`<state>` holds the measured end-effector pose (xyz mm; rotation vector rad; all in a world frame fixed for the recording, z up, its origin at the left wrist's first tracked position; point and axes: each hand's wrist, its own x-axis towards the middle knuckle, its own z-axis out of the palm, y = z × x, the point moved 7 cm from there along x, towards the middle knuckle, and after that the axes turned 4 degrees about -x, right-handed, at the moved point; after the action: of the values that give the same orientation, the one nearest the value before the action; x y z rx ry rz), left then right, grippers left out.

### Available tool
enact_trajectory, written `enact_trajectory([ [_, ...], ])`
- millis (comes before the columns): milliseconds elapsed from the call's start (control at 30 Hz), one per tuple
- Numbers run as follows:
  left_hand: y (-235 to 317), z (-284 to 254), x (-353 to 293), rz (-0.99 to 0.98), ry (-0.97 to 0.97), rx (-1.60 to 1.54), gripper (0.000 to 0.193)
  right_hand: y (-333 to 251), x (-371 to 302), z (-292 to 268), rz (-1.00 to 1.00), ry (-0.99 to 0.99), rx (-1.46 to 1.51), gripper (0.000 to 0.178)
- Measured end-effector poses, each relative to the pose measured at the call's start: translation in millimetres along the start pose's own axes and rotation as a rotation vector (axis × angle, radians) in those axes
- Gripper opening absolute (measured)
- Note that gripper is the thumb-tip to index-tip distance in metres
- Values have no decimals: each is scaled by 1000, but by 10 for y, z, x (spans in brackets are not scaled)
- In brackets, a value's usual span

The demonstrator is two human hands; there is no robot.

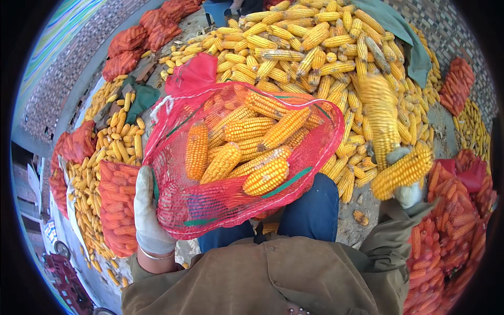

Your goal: The person sits on the ground and repeatedly picks up yellow corn cobs from a large pile, placing them into a red mesh bag. The person adjusts the bag and continues filling it with corn cobs throughout the clip.

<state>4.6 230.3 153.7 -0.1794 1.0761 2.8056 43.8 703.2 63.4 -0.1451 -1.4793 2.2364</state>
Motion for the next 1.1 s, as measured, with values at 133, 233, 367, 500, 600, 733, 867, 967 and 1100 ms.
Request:
enact_trajectory([
  [133,79,67,30,12,3,65,53,-677,258,2275,1,-1102,-855,56],
  [233,165,132,32,-15,-111,-112,44,-317,201,3069,-353,-1179,-1463,50],
  [367,316,2,64,-1,-65,-119,46,-292,463,2786,-632,-634,-1586,31],
  [500,366,-197,122,171,71,165,48,-373,483,1664,-512,-151,-1093,22],
  [600,376,-272,-7,495,5,609,52,344,485,87,-320,182,-1086,22],
  [733,92,-284,-21,438,92,936,54,1929,-72,-1373,677,-91,-1787,53],
  [867,-89,-440,-27,353,225,835,55,3038,-597,-1307,504,-599,-1787,45],
  [967,-141,-212,55,341,167,1117,55,3466,-756,-1099,693,-867,-1746,42],
  [1100,-191,324,27,293,-25,1940,53,3731,-824,-1099,768,-901,-1660,42],
])
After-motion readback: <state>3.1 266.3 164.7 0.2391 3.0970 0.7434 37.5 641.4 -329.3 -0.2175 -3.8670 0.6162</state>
